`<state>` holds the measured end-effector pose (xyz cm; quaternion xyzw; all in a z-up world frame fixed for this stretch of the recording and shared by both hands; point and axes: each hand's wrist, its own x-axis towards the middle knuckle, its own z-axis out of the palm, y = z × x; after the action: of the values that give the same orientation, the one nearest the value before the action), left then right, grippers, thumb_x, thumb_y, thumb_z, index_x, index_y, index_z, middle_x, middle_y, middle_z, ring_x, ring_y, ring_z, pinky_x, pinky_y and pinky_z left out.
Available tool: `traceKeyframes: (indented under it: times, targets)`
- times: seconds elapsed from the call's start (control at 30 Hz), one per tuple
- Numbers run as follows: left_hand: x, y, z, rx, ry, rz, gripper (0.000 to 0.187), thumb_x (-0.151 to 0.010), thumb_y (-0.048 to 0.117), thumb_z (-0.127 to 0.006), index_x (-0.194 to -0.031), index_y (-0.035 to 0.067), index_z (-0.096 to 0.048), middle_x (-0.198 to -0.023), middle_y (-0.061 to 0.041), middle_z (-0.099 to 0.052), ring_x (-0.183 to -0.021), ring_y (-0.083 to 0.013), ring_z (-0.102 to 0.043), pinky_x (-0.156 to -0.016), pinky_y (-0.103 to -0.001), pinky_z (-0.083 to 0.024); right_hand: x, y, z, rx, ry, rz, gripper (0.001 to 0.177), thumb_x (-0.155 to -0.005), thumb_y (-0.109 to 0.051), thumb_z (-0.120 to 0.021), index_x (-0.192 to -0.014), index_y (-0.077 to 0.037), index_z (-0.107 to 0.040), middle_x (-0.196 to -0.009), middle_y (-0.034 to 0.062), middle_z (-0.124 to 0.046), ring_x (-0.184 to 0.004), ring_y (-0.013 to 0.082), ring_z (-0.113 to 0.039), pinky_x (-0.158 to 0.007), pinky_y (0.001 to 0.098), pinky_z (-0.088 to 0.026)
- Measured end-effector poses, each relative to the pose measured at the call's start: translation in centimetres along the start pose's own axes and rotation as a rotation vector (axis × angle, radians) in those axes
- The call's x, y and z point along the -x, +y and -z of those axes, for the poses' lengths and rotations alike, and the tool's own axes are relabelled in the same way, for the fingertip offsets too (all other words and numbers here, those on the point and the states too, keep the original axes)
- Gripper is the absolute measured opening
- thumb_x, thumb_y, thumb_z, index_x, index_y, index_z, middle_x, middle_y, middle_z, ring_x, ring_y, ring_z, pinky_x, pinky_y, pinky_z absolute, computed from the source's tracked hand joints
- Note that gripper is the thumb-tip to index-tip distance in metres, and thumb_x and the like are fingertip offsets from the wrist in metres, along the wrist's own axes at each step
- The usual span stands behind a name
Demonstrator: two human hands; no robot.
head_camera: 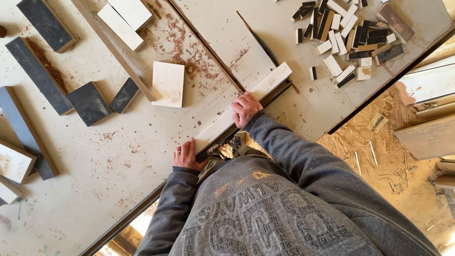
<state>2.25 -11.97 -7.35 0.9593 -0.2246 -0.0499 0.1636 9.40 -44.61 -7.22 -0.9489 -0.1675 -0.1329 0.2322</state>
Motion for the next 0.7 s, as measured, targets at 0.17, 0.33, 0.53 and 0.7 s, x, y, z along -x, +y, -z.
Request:
traceKeyframes:
  times: [0.17,0.33,0.53,0.7]
  targets:
    - [-0.13,0.33,0.52,-0.006,0.023,-0.002,0.103,-0.058,0.054,-0.091,-0.139,0.001,-0.058,-0.118,-0.011,-0.061,-0.101,-0.0318,-0.060,-0.088,-0.046,-0.052,-0.19,-0.22,0.41,-0.002,-0.014,-0.004,0.019,-0.074,-0.008,-0.060,-0.087,-0.003,-0.073,-0.087,0.0127,-0.071,-0.084,0.0270,-0.066,-0.101,0.0472,-0.050]
    - [-0.17,0.18,0.30,-0.007,0.016,0.005,0.104,-0.057,0.055,-0.091,-0.138,0.000,-0.058,-0.117,-0.011,-0.061,-0.100,-0.0314,-0.060,-0.087,-0.046,-0.052,-0.08,-0.04,0.13,-0.006,-0.012,-0.005,0.019,-0.075,-0.008,-0.060,-0.088,-0.004,-0.073,-0.087,0.0125,-0.071,-0.085,0.0268,-0.067,-0.102,0.0470,-0.051]
    - [0.01,0.18,0.23,-0.001,0.027,0.003,0.105,-0.056,0.057,-0.090,-0.138,0.000,-0.059,-0.118,-0.011,-0.062,-0.099,-0.0309,-0.060,-0.087,-0.046,-0.051,0.21,0.29,-0.38,0.003,-0.017,-0.009,0.020,-0.074,-0.009,-0.059,-0.087,-0.004,-0.073,-0.087,0.0133,-0.072,-0.084,0.0273,-0.067,-0.100,0.0473,-0.052]
    - [-0.09,0.35,0.49,-0.061,0.016,0.024,0.099,-0.058,0.061,-0.088,-0.134,0.004,-0.064,-0.116,-0.008,-0.064,-0.098,-0.0285,-0.062,-0.082,-0.044,-0.050,0.27,0.28,-0.21,0.001,-0.014,0.005,0.021,-0.074,-0.008,-0.058,-0.088,-0.004,-0.073,-0.087,0.0133,-0.071,-0.085,0.0275,-0.067,-0.098,0.0455,-0.053]
